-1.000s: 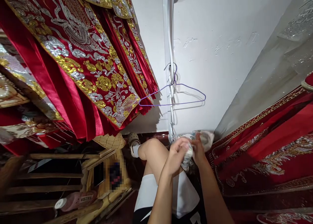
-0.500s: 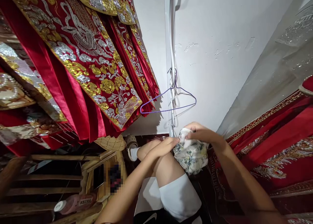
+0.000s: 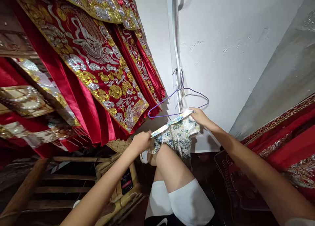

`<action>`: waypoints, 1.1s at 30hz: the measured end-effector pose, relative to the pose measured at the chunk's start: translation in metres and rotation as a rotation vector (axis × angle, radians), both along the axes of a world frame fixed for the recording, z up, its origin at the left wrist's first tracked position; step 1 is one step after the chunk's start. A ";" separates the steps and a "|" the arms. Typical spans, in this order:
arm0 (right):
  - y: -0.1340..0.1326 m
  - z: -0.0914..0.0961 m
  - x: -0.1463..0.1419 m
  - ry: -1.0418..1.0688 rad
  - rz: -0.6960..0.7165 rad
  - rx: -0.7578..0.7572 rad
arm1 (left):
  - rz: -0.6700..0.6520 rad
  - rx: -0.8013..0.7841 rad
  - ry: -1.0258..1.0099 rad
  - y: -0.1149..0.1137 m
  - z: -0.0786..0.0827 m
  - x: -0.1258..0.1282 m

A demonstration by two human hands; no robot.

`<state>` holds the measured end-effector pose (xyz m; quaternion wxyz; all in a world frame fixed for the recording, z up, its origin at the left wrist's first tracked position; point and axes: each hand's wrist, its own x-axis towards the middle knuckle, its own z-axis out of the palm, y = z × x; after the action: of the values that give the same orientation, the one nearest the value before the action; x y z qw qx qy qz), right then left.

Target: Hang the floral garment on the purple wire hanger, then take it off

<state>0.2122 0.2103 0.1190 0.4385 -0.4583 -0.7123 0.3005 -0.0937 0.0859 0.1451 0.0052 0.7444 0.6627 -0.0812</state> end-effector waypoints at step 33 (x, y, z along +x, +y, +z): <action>-0.008 0.092 0.121 -0.171 -0.216 -0.145 | -0.039 -0.157 -1.472 0.113 0.089 0.006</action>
<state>0.3333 0.2023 0.2109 0.3716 -0.5866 -0.6701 0.2622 -0.0879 0.1986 0.2342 0.4997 0.6156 0.4667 0.3917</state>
